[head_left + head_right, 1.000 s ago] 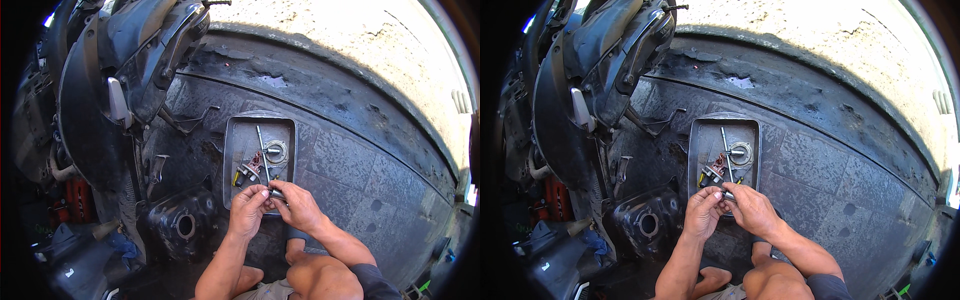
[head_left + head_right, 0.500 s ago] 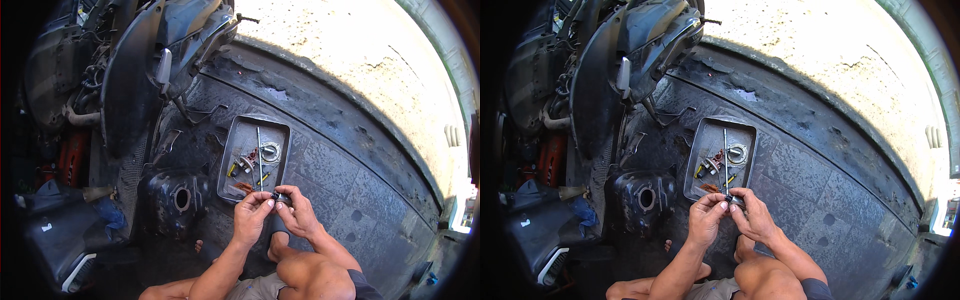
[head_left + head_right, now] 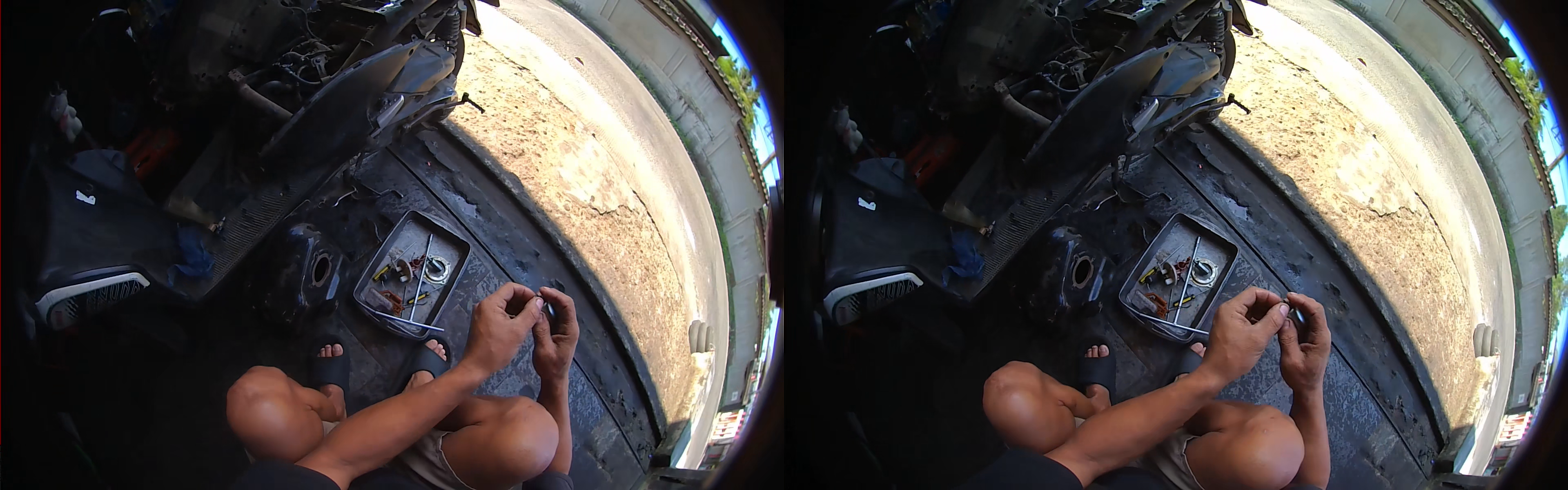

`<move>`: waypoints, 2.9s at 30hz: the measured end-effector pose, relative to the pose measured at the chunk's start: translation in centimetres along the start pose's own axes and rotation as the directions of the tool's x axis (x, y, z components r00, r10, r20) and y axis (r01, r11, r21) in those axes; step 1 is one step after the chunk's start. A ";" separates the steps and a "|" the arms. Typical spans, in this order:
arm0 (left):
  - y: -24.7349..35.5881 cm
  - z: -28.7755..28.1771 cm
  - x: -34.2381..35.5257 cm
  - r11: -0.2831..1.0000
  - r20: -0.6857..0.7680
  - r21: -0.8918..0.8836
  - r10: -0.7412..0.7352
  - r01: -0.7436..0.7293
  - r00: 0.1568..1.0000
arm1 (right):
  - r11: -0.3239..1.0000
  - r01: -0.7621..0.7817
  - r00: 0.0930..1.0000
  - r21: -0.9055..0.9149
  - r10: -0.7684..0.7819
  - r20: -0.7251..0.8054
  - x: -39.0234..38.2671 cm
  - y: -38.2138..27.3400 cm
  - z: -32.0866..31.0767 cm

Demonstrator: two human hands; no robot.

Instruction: Cleaning and repairing internal motorcycle components such as a fuel pump or stator assembly.

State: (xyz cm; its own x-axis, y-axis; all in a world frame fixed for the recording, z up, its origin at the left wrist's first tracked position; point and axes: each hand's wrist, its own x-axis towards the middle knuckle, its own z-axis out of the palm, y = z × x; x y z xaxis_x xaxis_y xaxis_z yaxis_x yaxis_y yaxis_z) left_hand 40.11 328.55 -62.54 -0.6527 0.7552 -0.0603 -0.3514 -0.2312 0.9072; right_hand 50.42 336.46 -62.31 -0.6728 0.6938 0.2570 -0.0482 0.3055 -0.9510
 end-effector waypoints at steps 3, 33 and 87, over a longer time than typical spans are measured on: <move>2.1 3.1 -0.8 0.997 0.003 -0.043 0.067 -0.067 0.998 | 0.988 -0.031 1.000 -0.153 0.029 -0.011 0.4 -3.2 -2.7; -21.2 -22.0 12.4 0.384 -0.339 0.883 0.125 0.270 0.932 | 0.137 -0.654 0.596 0.743 0.698 0.396 6.8 26.6 2.8; -19.6 -23.0 15.6 0.429 0.215 0.882 0.000 -0.194 0.977 | 0.159 -0.664 0.634 0.731 0.637 0.438 6.3 33.0 11.1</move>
State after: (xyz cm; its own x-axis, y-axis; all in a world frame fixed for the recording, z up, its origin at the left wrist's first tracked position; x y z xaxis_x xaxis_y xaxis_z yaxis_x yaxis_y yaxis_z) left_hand 21.33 330.76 -90.87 -0.4931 0.8694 0.0310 0.5680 0.2948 0.7684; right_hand 36.37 343.67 -93.98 -0.7809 0.3490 -0.5180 -0.1003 -0.8886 -0.4476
